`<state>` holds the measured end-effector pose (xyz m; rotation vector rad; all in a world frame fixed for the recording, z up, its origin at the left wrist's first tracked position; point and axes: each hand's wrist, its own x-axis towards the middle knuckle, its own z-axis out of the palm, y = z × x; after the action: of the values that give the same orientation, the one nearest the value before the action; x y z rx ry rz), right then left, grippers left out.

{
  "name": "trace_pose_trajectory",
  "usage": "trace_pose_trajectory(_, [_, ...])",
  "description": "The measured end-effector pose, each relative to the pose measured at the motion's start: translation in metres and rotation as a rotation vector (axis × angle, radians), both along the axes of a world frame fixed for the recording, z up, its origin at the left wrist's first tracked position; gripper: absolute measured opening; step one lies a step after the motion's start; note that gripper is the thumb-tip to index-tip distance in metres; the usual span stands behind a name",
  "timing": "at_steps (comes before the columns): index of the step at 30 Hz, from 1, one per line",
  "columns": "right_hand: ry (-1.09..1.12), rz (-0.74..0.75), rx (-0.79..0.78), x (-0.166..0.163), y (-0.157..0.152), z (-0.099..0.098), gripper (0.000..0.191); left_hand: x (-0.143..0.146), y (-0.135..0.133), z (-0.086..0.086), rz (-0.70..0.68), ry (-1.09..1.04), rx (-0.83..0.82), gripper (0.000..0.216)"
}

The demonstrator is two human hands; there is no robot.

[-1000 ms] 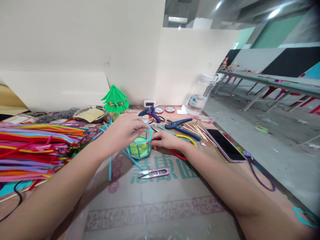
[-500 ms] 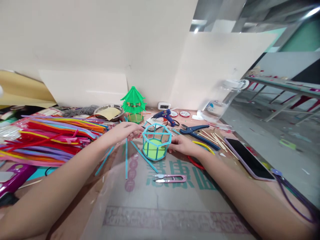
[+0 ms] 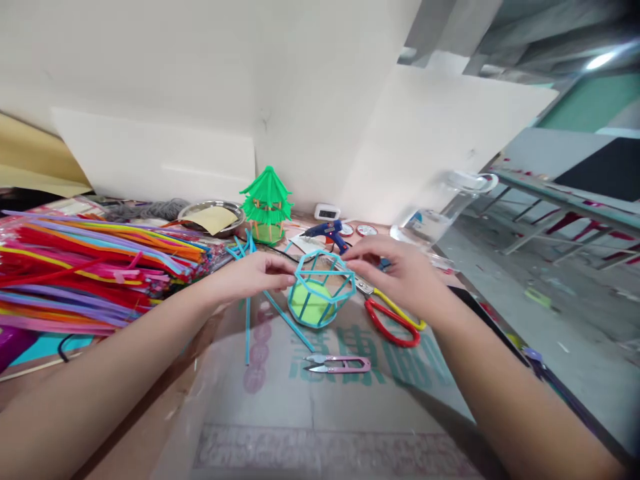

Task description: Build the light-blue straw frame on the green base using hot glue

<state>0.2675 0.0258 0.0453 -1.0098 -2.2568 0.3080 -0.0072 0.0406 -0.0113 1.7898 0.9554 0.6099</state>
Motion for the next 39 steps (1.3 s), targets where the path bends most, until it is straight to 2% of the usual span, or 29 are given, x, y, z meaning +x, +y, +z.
trace_pose_trajectory(3, [-0.229,0.091,0.122,-0.028,-0.007,0.008,0.014,0.002,0.001,-0.003,0.010,-0.006,0.070,0.030])
trace_pose_trajectory(6, [-0.328,0.097,0.089,-0.041,-0.001,0.006,0.013,0.004,-0.001,-0.004,0.031,-0.030,0.053,0.028])
trace_pose_trajectory(15, [-0.297,0.103,0.103,-0.043,0.005,0.000,0.010,0.008,-0.001,-0.005,0.024,-0.096,-0.085,0.030])
trace_pose_trajectory(20, [-0.350,0.110,0.075,-0.044,0.003,0.002,0.006,0.007,-0.002,-0.003,0.028,-0.074,-0.067,0.030])
trace_pose_trajectory(39, [-0.402,0.110,0.091,-0.051,0.006,-0.005,0.017,0.006,0.000,-0.004,-0.007,-0.051,-0.004,0.027])
